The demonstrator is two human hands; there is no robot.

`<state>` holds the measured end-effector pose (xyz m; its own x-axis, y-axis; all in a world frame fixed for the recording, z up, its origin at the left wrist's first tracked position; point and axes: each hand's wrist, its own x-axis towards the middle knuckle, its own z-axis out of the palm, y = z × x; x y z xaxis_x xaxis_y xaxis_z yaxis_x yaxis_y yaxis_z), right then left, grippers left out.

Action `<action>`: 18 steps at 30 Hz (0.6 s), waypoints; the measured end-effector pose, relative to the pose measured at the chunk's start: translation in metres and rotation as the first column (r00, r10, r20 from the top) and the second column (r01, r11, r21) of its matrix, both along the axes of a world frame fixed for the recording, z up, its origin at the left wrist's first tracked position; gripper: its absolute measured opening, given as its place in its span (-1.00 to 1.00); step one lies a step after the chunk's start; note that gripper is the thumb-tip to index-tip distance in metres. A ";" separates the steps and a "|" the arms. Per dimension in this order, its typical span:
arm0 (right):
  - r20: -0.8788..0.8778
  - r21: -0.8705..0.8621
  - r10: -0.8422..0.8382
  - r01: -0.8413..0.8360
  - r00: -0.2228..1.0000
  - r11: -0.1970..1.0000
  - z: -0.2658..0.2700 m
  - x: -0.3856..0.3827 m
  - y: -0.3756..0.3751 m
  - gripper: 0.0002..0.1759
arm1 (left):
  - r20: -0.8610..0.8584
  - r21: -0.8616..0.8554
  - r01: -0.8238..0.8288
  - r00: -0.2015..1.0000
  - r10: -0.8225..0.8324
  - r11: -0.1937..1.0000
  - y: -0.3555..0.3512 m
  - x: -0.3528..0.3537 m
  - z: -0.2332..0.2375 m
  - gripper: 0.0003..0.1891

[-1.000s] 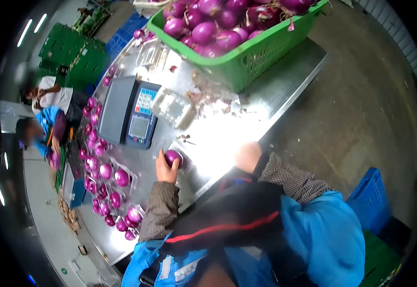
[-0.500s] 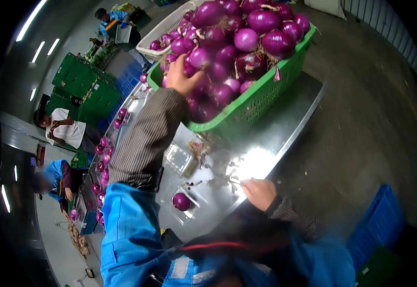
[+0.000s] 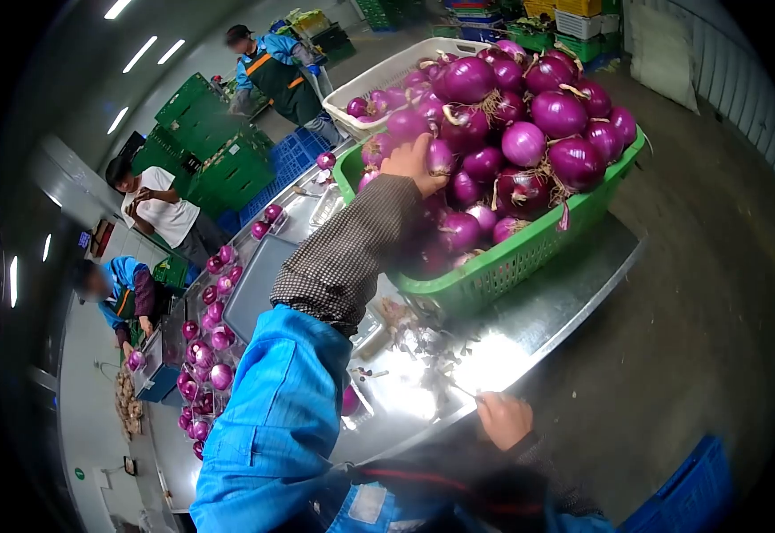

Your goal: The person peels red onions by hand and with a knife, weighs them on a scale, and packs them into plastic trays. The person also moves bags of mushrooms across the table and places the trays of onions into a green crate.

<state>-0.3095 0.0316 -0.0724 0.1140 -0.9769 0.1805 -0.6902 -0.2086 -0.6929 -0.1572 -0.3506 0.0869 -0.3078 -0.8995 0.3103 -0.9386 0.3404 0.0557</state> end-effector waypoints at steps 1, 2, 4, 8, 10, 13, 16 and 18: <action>0.006 -0.005 0.009 -0.009 1.000 1.000 -0.002 0.000 -0.001 -0.90 | -0.029 0.001 0.016 0.999 -0.016 1.000 0.002 0.003 0.000 -0.09; 0.012 -0.007 0.019 -0.019 1.000 1.000 -0.003 0.000 -0.001 -0.90 | -0.116 0.035 0.080 0.990 -0.075 0.996 0.001 0.008 0.002 -0.10; 0.019 -0.010 0.052 -0.052 0.998 0.999 0.001 0.001 -0.005 -0.90 | -0.294 0.095 0.213 0.939 -0.177 0.972 0.001 0.025 0.005 -0.10; 0.040 -0.050 0.092 -0.090 0.995 0.995 -0.001 0.008 -0.014 -0.87 | -0.786 0.238 0.445 0.610 -0.097 0.863 0.021 0.058 -0.013 -0.09; 0.109 -0.019 0.068 -0.066 0.992 0.998 -0.008 0.009 -0.019 -0.90 | -0.891 0.420 0.522 0.391 0.229 0.743 0.071 0.072 0.006 -0.03; 0.344 0.179 -0.108 0.048 0.933 0.983 0.023 0.015 -0.032 -0.81 | -0.936 0.241 0.765 0.021 0.351 0.597 0.156 0.095 0.023 -0.18; 0.400 0.158 -0.049 -0.016 0.915 0.987 0.039 0.020 -0.047 -0.69 | -0.907 0.126 0.864 -0.099 0.409 0.488 0.220 0.125 0.014 -0.17; 0.456 0.078 0.020 -0.062 0.890 0.995 0.066 0.034 -0.052 -0.70 | -0.803 0.140 0.813 -0.242 0.545 0.566 0.262 0.136 0.000 -0.19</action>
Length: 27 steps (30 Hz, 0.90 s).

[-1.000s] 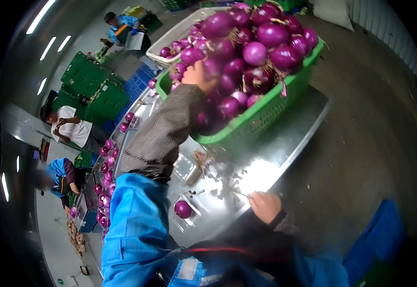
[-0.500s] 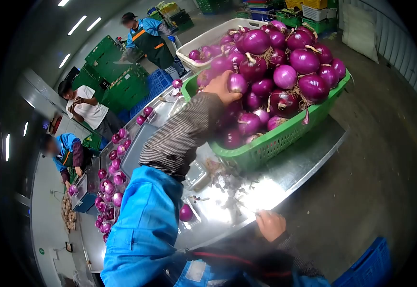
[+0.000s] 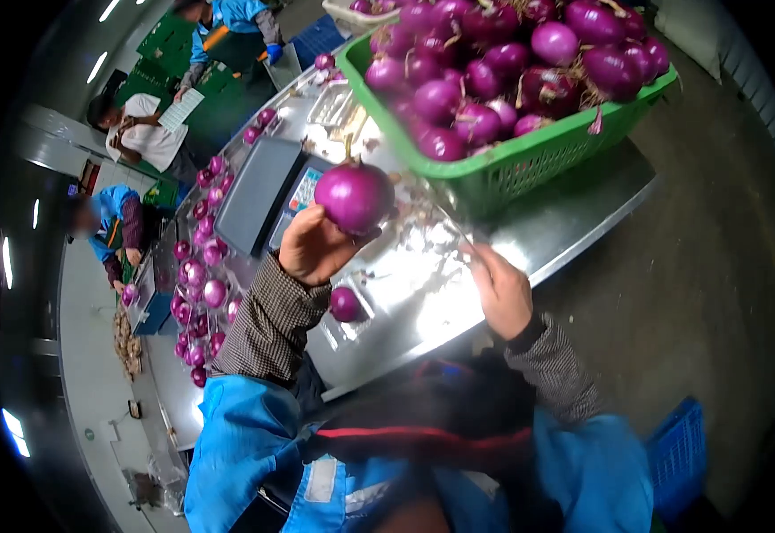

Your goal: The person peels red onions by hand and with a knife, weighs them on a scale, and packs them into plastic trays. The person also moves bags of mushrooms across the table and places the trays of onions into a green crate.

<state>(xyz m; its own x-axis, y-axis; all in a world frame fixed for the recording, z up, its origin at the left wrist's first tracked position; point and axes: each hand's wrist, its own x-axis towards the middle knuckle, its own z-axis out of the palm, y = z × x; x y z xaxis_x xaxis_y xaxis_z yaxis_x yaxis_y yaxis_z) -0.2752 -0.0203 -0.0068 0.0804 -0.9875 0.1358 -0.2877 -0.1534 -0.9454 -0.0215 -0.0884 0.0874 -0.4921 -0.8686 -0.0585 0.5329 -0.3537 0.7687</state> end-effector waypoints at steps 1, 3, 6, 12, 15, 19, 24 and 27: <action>-0.034 -0.072 0.031 -0.034 0.999 0.997 0.010 0.007 -0.001 -0.72 | -0.034 0.033 -0.053 0.998 0.054 0.998 0.018 0.006 -0.011 -0.20; -0.131 -0.292 0.051 -0.087 0.990 0.952 0.025 0.029 0.002 -0.74 | 0.059 0.021 -0.140 0.989 0.139 0.990 0.048 0.018 -0.029 -0.23; -0.376 -0.471 0.035 -0.224 0.926 0.853 0.036 0.059 0.013 -0.73 | 0.238 -0.068 -0.235 0.940 0.245 0.970 0.083 0.035 -0.043 -0.22; -0.529 -0.479 0.044 -0.341 0.848 0.809 0.038 0.102 0.031 -0.67 | 0.367 -0.144 -0.268 0.879 0.303 0.953 0.134 0.057 -0.047 -0.26; -0.507 -0.503 0.042 -0.335 0.861 0.797 0.029 0.110 0.039 -0.63 | 0.393 -0.182 -0.273 0.860 0.324 0.945 0.148 0.067 -0.050 -0.25; -0.486 -0.484 0.035 -0.302 0.873 0.821 0.012 0.112 0.050 -0.62 | 0.433 -0.326 -0.291 0.800 0.415 0.900 0.155 0.074 -0.052 -0.22; -0.430 -0.438 0.003 -0.211 0.903 0.874 0.012 0.123 0.062 -0.64 | 0.477 -0.432 -0.360 0.687 0.548 0.827 0.165 0.053 -0.042 -0.13; -0.426 -0.357 0.012 -0.180 0.904 0.917 0.000 0.115 0.068 -0.67 | 0.551 -0.543 -0.343 0.543 0.634 0.766 0.160 0.055 -0.051 -0.10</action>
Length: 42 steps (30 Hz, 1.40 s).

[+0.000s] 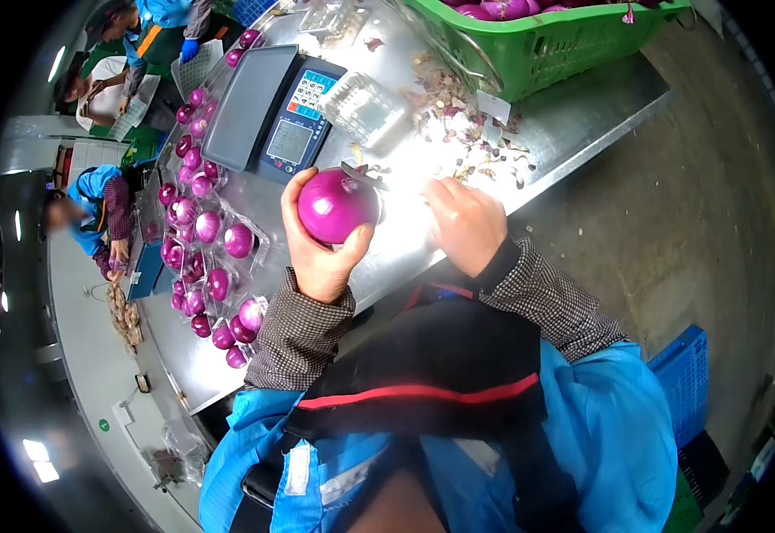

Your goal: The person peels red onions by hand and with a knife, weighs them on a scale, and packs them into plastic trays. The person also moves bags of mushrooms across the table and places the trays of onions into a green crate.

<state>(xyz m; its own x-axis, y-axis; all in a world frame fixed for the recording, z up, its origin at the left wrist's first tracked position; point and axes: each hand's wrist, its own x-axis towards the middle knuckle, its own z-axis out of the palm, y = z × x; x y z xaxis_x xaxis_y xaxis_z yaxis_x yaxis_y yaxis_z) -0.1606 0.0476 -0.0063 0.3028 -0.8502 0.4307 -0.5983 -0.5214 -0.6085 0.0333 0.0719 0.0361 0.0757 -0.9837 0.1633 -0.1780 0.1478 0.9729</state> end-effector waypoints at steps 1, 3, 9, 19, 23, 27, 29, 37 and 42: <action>0.001 0.036 -0.020 0.020 1.000 0.999 0.000 -0.002 0.003 -0.68 | -0.003 -0.006 -0.013 1.000 0.013 1.000 0.000 -0.003 0.000 -0.10; 0.139 0.118 -0.010 -0.006 0.990 0.993 0.008 -0.002 0.000 -0.67 | 0.172 -0.060 -0.007 0.985 0.017 0.998 -0.004 -0.002 -0.008 -0.10; 0.479 0.446 0.057 -0.298 0.876 0.844 0.025 -0.019 -0.031 -0.54 | 0.443 -0.101 0.193 0.887 -0.130 0.976 -0.021 -0.006 -0.007 -0.06; 0.560 0.369 0.375 -0.627 0.739 0.686 0.021 -0.027 -0.035 -0.84 | 0.671 -0.091 0.224 0.734 -0.107 0.970 -0.051 -0.016 -0.007 -0.18; 0.335 0.570 0.077 -0.268 0.939 0.777 0.013 -0.038 -0.056 -0.55 | 0.352 0.275 0.063 0.922 -0.161 0.959 -0.056 -0.010 -0.016 -0.19; 0.553 0.455 0.071 -0.372 0.830 0.809 -0.029 -0.030 -0.063 -0.39 | -0.234 0.493 0.203 0.967 -0.096 0.846 -0.063 -0.005 -0.027 -0.29; 0.726 0.649 -0.164 -0.585 0.668 0.486 -0.027 -0.041 -0.063 -0.37 | -0.190 0.436 0.271 0.960 -0.207 0.858 -0.060 0.000 -0.037 -0.28; 0.605 0.578 -0.063 -0.383 0.794 0.721 -0.030 -0.019 -0.052 -0.60 | -0.455 0.301 0.238 0.887 -0.081 0.923 -0.047 -0.024 -0.058 -0.16; -0.135 -0.036 0.207 -0.213 0.969 0.976 0.005 -0.043 -0.058 -0.63 | -0.562 0.373 0.360 0.821 -0.100 0.855 -0.044 -0.006 -0.046 -0.25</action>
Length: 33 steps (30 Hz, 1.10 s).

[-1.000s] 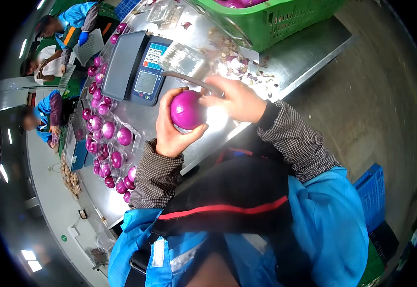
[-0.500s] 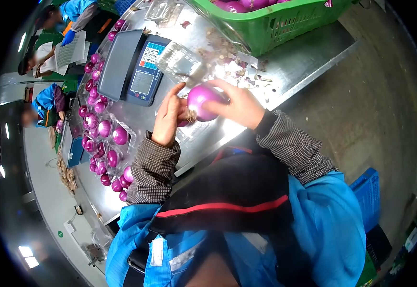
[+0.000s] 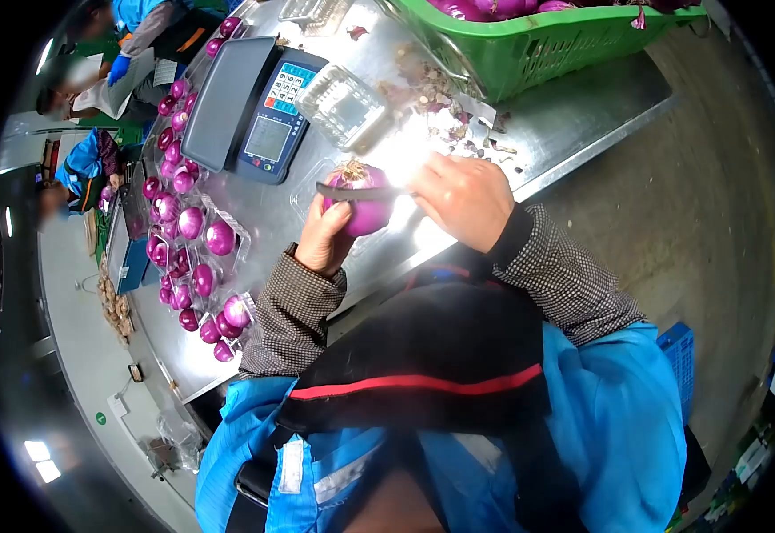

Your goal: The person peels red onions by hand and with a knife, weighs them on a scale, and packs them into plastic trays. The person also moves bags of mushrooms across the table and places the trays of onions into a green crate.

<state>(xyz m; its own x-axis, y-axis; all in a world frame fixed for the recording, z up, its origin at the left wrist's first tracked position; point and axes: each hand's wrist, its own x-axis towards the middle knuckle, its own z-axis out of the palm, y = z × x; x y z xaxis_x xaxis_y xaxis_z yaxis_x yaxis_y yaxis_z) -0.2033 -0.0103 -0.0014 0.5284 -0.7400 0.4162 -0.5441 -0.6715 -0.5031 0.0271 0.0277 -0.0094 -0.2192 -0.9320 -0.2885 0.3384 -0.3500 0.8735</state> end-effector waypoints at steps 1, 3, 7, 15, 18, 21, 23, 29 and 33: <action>-0.020 -0.056 0.028 -0.029 0.999 0.998 0.001 0.000 -0.002 -0.62 | -0.006 -0.008 0.055 0.998 -0.055 0.998 0.000 0.003 0.003 -0.27; -0.030 -0.121 0.070 -0.073 0.997 0.990 0.001 0.001 -0.006 -0.59 | -0.019 -0.023 0.165 0.986 -0.165 0.986 -0.001 0.005 0.011 -0.29; 0.010 -0.156 0.116 -0.113 0.993 0.981 -0.002 0.004 -0.010 -0.59 | 0.082 -0.019 0.173 0.982 -0.170 0.985 0.006 0.013 0.005 -0.40; -0.020 0.052 -0.046 0.047 0.999 0.998 -0.082 -0.030 -0.029 -0.64 | 0.212 -0.109 0.298 0.939 -0.270 0.948 0.010 0.027 0.004 -0.04; 0.070 0.110 -0.045 0.038 0.997 0.993 -0.069 -0.020 -0.009 -0.61 | 0.205 -0.011 0.214 0.957 -0.207 0.977 0.004 0.027 0.002 -0.21; 0.068 0.013 0.014 -0.015 0.998 1.000 -0.022 -0.006 -0.005 -0.59 | 0.205 -0.028 0.195 0.961 -0.185 0.980 -0.005 0.031 -0.022 -0.43; 0.018 -0.015 0.057 -0.057 0.998 0.998 -0.012 -0.001 0.002 -0.59 | 0.203 -0.041 0.160 0.968 -0.149 0.986 -0.005 0.031 -0.024 -0.47; 0.244 0.135 0.157 -0.194 0.957 0.972 0.012 0.017 0.001 -0.59 | 0.328 -0.067 0.277 0.913 -0.241 0.958 -0.005 0.021 -0.004 -0.48; 0.167 -0.103 0.229 -0.214 0.959 0.971 0.013 0.029 -0.001 -0.67 | 0.386 -0.066 0.332 0.878 -0.282 0.941 -0.005 0.005 0.019 -0.54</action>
<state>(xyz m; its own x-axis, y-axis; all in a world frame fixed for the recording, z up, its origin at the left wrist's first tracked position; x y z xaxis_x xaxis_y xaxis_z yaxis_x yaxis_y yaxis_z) -0.1739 -0.0115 0.0119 0.5879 -0.5717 0.5723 -0.2847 -0.8084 -0.5152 0.0318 0.0232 0.0096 -0.4021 -0.8690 -0.2883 -0.1198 -0.2622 0.9575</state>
